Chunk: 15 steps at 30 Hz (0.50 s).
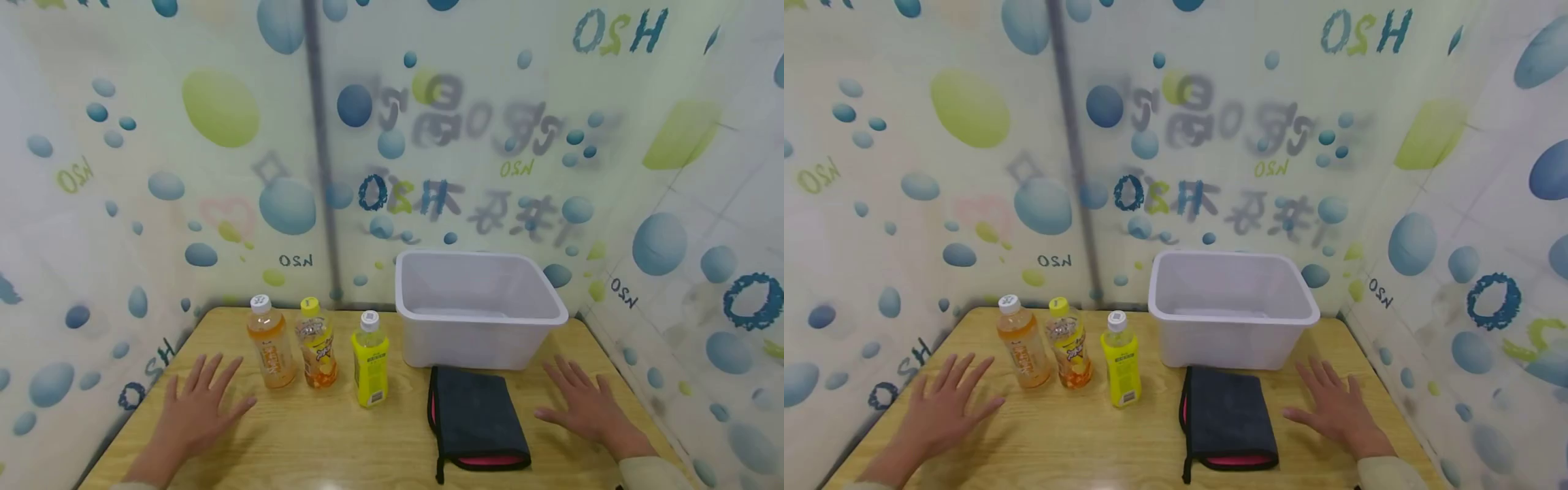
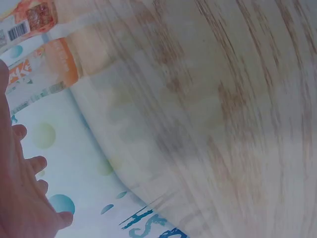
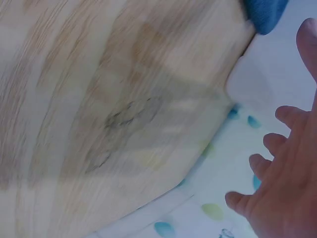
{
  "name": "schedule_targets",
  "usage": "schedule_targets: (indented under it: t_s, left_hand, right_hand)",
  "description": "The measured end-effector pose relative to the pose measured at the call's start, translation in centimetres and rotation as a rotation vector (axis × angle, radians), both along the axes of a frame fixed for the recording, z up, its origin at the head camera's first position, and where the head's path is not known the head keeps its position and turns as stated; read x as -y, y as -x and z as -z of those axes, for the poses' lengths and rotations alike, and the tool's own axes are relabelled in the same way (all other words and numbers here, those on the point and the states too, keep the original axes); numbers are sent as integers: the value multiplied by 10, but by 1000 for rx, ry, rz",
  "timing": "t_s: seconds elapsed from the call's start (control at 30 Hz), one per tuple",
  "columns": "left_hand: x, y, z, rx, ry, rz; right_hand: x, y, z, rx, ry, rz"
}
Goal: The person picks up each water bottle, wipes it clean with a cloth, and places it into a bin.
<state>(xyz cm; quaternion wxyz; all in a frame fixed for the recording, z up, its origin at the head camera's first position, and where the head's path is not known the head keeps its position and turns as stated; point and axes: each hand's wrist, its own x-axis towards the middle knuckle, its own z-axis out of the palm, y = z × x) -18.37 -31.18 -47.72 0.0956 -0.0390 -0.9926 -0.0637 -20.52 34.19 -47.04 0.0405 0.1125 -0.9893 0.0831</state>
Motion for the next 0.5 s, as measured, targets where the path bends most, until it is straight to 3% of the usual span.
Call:
schedule_targets:
  t_s: [0.3, 0.5]
  left_hand:
    - [-3, -10, -23, -226, -8, 37]
    - [-23, -13, -41, -376, -41, 127]
  right_hand:
    - [33, -5, -9, -41, -23, -107]
    - [60, -7, -8, -51, -6, -214]
